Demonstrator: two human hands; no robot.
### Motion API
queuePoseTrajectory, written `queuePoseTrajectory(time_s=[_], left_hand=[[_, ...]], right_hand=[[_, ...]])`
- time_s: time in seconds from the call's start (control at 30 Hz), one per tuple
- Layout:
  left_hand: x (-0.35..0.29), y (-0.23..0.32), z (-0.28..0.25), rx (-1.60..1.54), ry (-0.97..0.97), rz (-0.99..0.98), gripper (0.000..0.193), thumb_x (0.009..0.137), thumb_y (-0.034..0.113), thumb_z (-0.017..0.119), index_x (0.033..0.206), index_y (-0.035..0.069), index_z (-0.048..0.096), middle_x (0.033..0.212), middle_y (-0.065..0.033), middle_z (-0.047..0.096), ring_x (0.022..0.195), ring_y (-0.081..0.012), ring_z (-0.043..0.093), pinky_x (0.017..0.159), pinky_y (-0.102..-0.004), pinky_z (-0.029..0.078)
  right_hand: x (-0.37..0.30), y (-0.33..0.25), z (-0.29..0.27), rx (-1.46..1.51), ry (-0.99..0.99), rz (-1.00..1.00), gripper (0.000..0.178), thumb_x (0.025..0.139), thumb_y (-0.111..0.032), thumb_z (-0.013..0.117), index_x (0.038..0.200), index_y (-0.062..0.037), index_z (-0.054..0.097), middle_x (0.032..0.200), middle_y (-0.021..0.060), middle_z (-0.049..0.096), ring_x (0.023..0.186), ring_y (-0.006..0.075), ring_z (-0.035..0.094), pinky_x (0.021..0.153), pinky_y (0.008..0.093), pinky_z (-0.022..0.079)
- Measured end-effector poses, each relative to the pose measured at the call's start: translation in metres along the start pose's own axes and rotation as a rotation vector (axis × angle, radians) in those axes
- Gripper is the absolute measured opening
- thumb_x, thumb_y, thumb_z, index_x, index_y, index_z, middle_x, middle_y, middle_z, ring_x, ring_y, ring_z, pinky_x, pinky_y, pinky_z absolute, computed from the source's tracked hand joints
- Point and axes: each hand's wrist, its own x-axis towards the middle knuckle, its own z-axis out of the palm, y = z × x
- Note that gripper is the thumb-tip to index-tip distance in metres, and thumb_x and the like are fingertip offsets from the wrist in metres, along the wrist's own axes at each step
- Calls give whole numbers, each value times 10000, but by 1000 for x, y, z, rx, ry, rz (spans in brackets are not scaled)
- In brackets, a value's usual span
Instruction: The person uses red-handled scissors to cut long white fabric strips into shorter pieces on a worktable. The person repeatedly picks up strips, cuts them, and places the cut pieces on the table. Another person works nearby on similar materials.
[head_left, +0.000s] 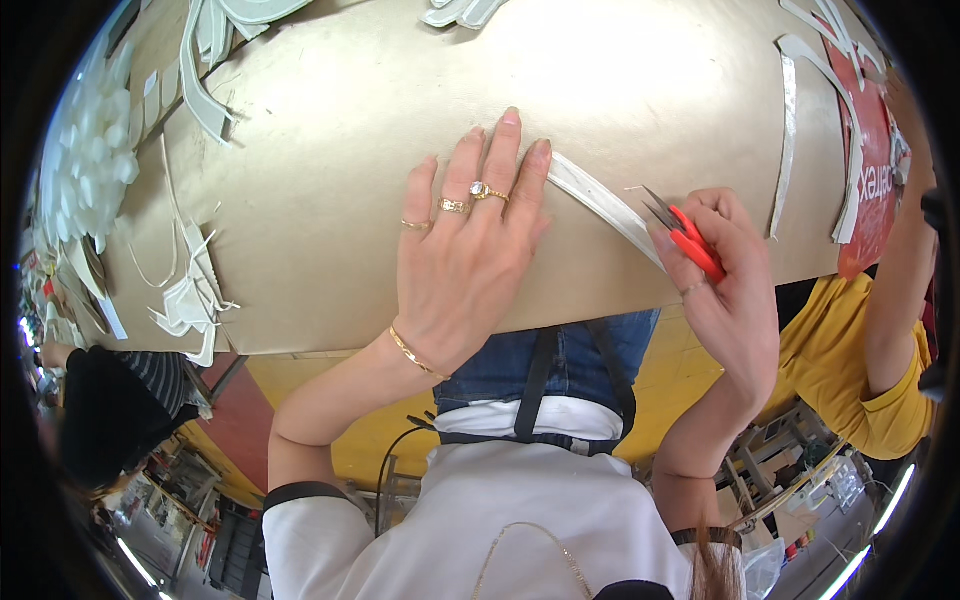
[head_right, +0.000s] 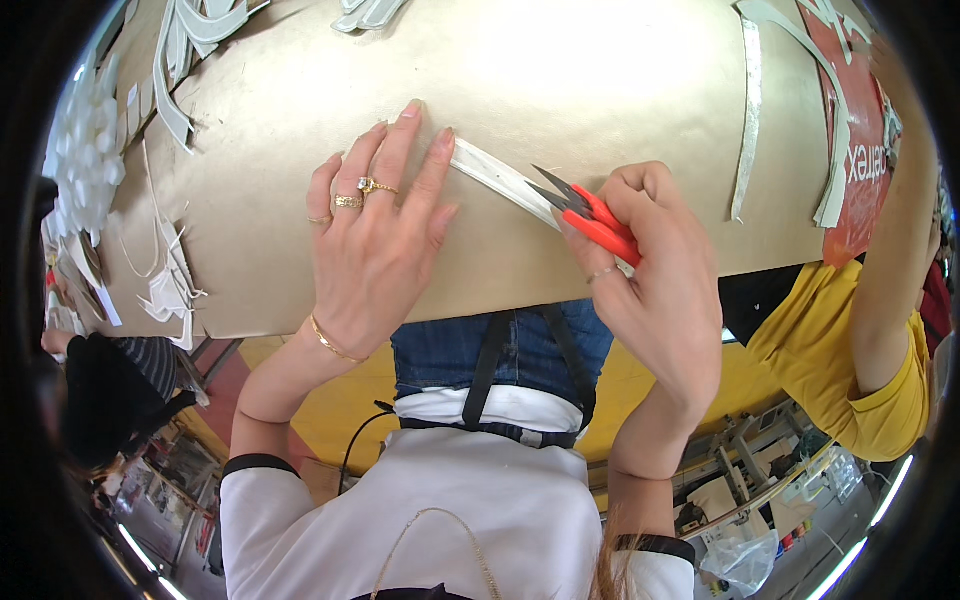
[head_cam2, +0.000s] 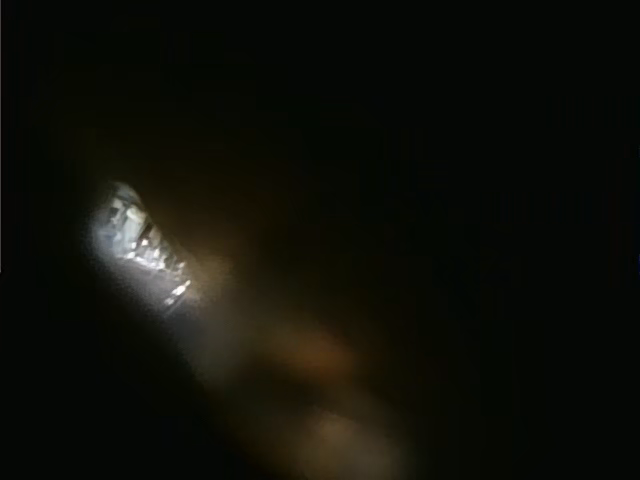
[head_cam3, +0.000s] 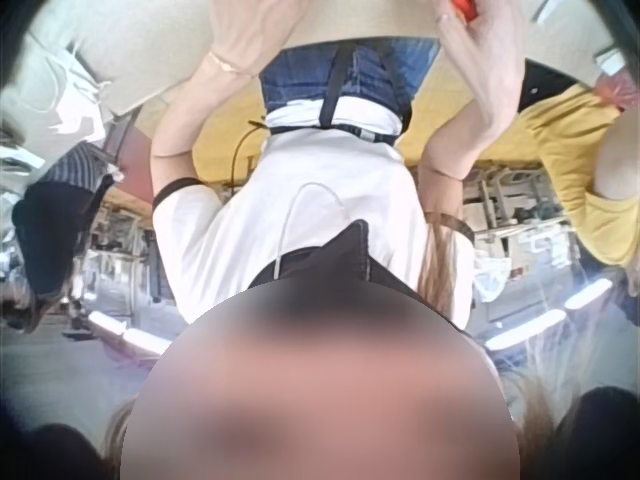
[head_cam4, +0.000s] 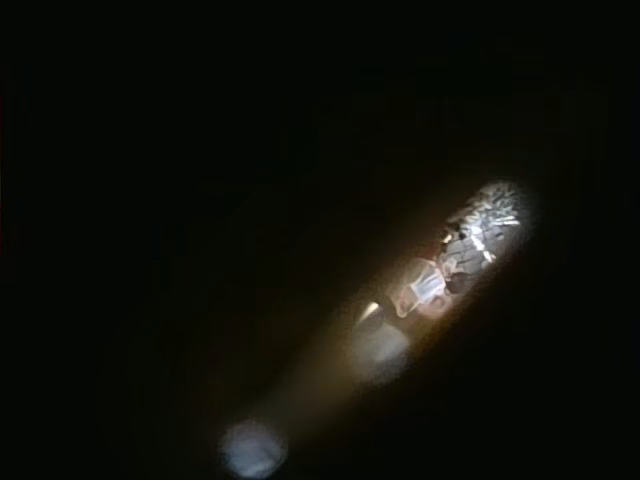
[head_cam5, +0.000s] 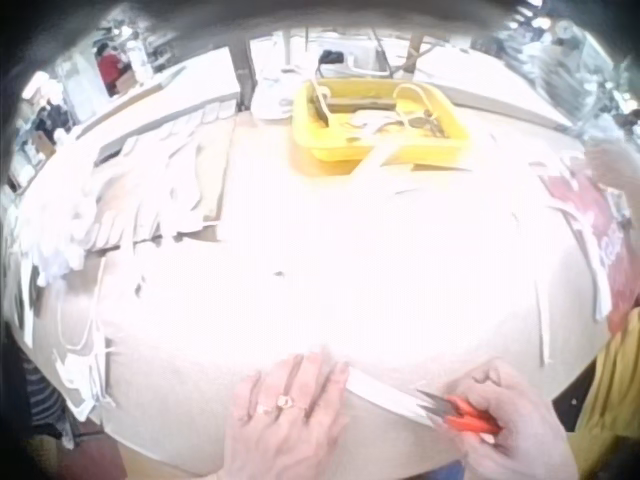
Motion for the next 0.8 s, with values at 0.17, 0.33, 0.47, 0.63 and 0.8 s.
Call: queuePoseTrajectory(time_s=[0.17,0.33,0.47,0.63,0.8], left_hand=[[-1,0,0,63,-20,51,504,885,266,653,1366,131,584,1510,-46,458,1369,-232,432,1169,-462,201],[-5,0,3,-27,-42,138,580,900,193,632,1450,94,478,1526,-62,442,1423,-236,392,1201,-479,177],[-4,1,3,-206,-83,114,563,891,104,547,1441,30,453,1485,-113,490,1398,-252,441,1189,-463,259],[-3,0,0,-257,-113,76,595,874,68,535,1456,9,423,1486,-95,494,1394,-235,450,1178,-452,288],[-5,6,5,-207,-122,42,635,890,31,511,1506,40,356,1519,-72,456,1429,-242,396,1211,-465,179]], right_hand=[[-2,12,-3,-3,-57,25,247,914,-168,688,839,47,592,697,75,458,629,167,411,591,304,357],[-2,16,9,158,-24,179,279,903,-171,690,757,36,573,607,87,415,553,167,356,522,326,334],[-2,18,4,220,-51,146,326,918,-189,684,729,32,537,600,48,367,574,117,322,513,303,307],[-6,22,0,352,-52,213,351,918,-211,693,722,20,516,601,11,326,590,97,312,515,290,289],[-10,41,-5,160,-19,239,367,907,-232,710,724,20,517,592,37,333,576,124,307,518,301,293]])
